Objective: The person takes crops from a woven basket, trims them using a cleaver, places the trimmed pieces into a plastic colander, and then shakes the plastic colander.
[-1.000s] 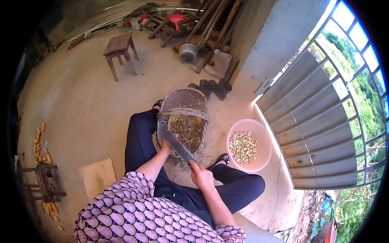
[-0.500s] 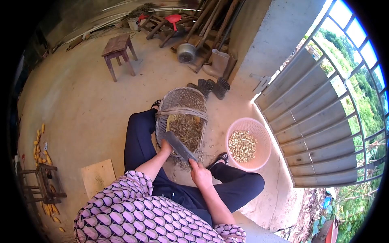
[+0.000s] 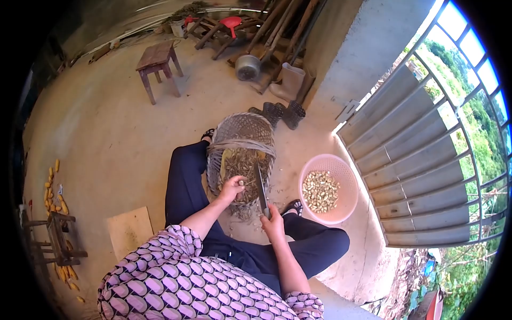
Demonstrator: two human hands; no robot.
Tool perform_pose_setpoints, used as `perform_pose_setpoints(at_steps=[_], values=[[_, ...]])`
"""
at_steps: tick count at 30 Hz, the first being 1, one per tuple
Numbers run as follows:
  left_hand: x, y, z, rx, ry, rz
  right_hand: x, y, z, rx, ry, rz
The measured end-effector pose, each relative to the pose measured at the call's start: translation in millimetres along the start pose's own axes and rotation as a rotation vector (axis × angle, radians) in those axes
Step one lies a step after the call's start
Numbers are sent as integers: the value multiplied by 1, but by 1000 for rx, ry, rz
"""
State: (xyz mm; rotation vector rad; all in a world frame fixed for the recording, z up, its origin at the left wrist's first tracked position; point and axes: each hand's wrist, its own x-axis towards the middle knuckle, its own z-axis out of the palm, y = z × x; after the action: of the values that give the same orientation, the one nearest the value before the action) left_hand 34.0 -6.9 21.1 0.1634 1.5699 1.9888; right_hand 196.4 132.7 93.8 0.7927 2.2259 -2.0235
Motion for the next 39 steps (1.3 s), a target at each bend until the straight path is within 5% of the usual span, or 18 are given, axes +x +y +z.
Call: perform_pose_setpoints(at_steps=[9, 17, 30, 34, 36, 39], values=[[-3, 11, -11, -185, 282, -252, -6, -6, 1, -199, 34, -77], [4, 12, -16, -709, 319, -308, -11, -17, 1, -358, -43, -201], [2, 11, -11, -549, 413, -225, -18, -27, 3, -569, -104, -276], [-9, 21, 2, -453, 154, -306, -6, -9, 6, -682, -37, -288], [-15, 25, 13, -525, -50, -342, 5, 3, 1, -537, -42, -49], [-12, 27, 16, -560, -160, -342, 10, 22, -2, -233, 10, 17]])
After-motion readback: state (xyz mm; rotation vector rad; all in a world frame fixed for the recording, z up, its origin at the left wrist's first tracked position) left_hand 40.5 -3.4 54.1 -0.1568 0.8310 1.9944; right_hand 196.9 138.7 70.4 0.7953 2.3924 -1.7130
